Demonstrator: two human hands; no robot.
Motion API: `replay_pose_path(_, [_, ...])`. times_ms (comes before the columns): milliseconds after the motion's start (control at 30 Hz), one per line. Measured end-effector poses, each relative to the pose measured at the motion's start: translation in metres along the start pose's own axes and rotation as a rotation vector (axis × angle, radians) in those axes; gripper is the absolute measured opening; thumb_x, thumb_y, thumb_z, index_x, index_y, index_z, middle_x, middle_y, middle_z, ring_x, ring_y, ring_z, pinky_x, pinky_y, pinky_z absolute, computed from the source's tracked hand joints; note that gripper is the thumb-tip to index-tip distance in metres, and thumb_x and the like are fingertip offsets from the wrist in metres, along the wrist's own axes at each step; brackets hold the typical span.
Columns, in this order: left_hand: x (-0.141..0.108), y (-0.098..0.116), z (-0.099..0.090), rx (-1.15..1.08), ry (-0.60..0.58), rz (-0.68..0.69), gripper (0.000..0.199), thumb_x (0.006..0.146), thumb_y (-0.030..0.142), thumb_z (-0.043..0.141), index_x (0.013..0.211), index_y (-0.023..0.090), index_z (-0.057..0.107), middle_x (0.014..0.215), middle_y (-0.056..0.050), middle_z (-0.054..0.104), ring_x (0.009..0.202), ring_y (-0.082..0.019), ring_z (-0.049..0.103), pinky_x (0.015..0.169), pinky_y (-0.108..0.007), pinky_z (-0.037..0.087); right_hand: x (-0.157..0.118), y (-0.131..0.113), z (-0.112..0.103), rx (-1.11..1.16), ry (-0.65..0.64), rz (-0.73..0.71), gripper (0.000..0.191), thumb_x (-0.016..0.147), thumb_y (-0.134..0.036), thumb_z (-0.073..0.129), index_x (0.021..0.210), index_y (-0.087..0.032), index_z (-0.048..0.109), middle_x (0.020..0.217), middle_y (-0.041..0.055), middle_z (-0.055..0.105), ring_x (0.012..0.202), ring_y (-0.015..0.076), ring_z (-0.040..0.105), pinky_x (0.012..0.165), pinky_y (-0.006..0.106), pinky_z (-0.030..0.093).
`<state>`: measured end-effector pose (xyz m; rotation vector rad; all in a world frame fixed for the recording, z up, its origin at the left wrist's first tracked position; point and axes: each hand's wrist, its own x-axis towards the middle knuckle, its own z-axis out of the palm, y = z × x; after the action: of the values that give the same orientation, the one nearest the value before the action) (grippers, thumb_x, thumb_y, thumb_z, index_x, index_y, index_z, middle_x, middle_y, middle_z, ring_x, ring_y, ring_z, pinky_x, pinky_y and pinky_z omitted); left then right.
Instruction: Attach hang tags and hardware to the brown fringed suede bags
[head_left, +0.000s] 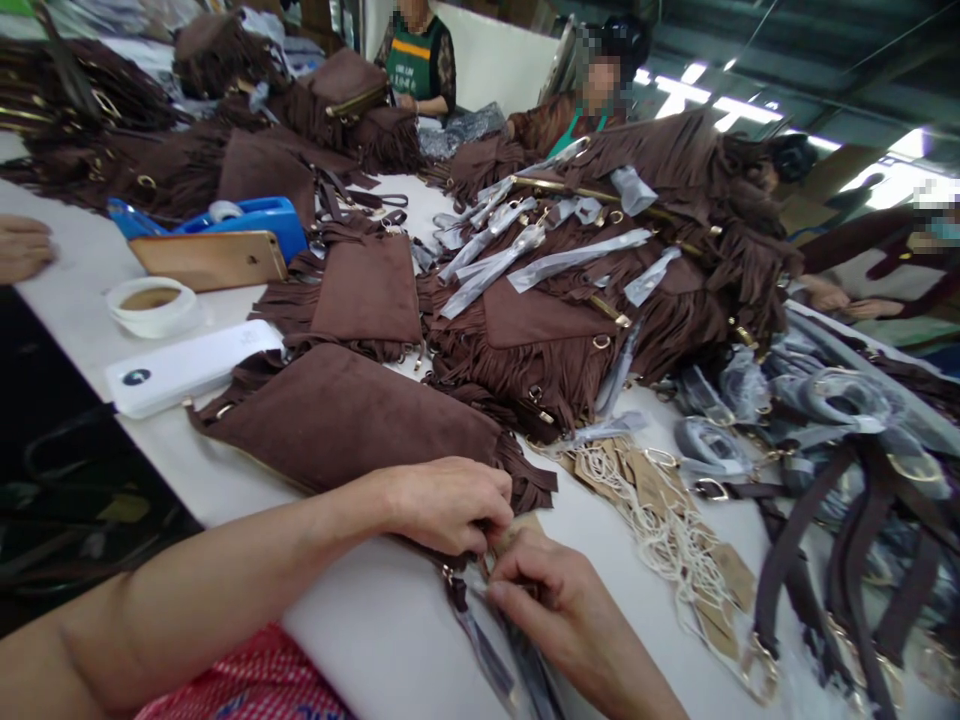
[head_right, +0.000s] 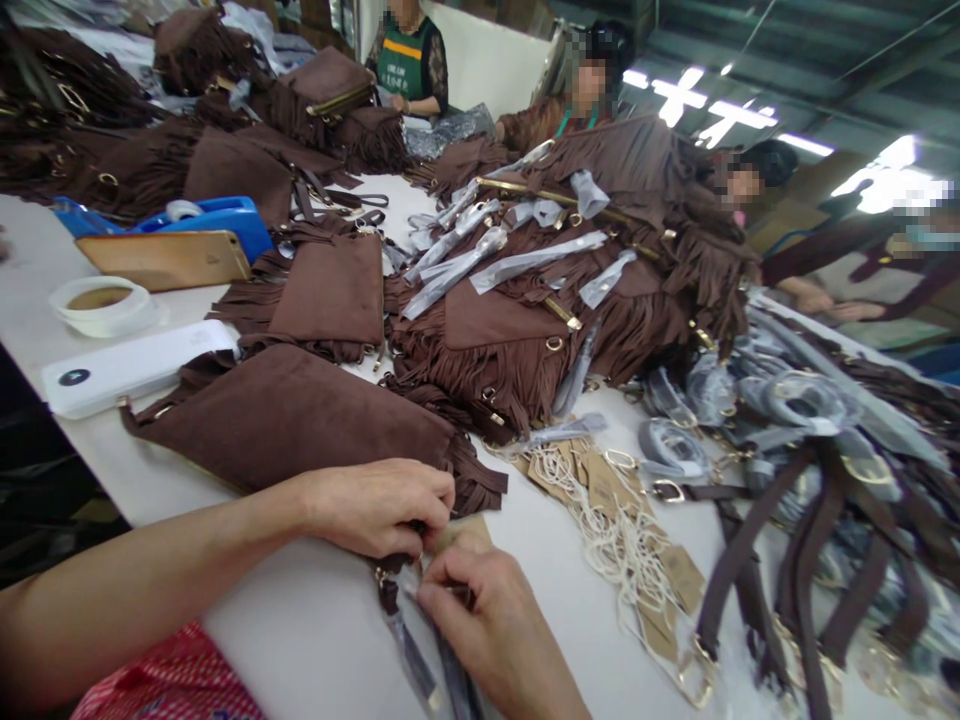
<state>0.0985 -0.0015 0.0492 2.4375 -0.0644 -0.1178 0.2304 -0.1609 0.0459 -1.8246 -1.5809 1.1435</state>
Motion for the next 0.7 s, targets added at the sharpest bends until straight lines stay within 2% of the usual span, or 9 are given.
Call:
replay_pose_path(100, [0.002,0.001,0.003,0.06,0.004,-0.013,0.014,0.079,0.004,0.066,0.076,0.018,0.063,0.096,-0.003,0.064,0.093,-0.019,0.061,0.078,-0.025,0.046,0.0,-0.002,0.005,-0.151,-0.035,0.031,0.018,0.085,-0.017,0.058,0.073,-0.022,0.069,0.074,0.0007,0.069,0.074,0.0179,0.065,0.066,0.027,0.04])
replay_pose_path(200, [0.004,0.002,0.003,0.083,0.019,-0.057,0.015,0.079,0.004,0.062,0.073,0.018,0.062,0.093,-0.003,0.065,0.09,-0.02,0.061,0.077,-0.026,0.046,0.0,0.003,0.012,-0.334,0.04,0.018,0.015,0.086,-0.018,0.06,0.076,-0.022,0.071,0.076,0.0013,0.072,0.071,0.0188,0.067,0.064,0.027,0.04])
replay_pose_path(300, [0.004,0.003,0.003,0.112,0.03,-0.083,0.015,0.08,0.005,0.061,0.074,0.018,0.063,0.094,-0.004,0.066,0.09,-0.02,0.06,0.079,-0.027,0.047,-0.003,0.013,0.018,-0.452,0.178,-0.119,0.018,0.089,-0.02,0.056,0.078,-0.022,0.07,0.073,0.0014,0.069,0.066,0.0174,0.067,0.06,0.026,0.041])
replay_pose_path(433, [0.002,0.003,0.0,0.133,0.016,-0.043,0.011,0.082,0.008,0.061,0.078,0.018,0.065,0.098,-0.005,0.066,0.091,-0.02,0.061,0.08,-0.027,0.046,-0.009,0.02,0.029,-0.573,0.381,-0.311,0.03,0.097,-0.019,0.041,0.084,-0.022,0.067,0.076,0.0032,0.068,0.066,0.0163,0.066,0.059,0.025,0.042])
replay_pose_path(533, [0.001,0.003,-0.002,0.132,0.011,-0.032,0.012,0.081,0.009,0.061,0.08,0.019,0.066,0.095,-0.004,0.064,0.087,-0.019,0.06,0.077,-0.027,0.046,-0.011,0.018,0.037,-0.592,0.485,-0.259,0.032,0.098,-0.02,0.038,0.083,-0.023,0.066,0.076,0.0023,0.068,0.065,0.0161,0.065,0.059,0.025,0.042])
replay_pose_path(700, [0.001,-0.002,-0.002,0.083,-0.004,0.0,0.015,0.078,0.005,0.063,0.08,0.019,0.066,0.094,-0.003,0.062,0.091,-0.019,0.06,0.077,-0.026,0.044,-0.01,0.014,0.044,-0.472,0.548,-0.065,0.029,0.096,-0.029,0.046,0.076,-0.024,0.066,0.071,-0.0001,0.064,0.063,0.0164,0.064,0.057,0.026,0.04])
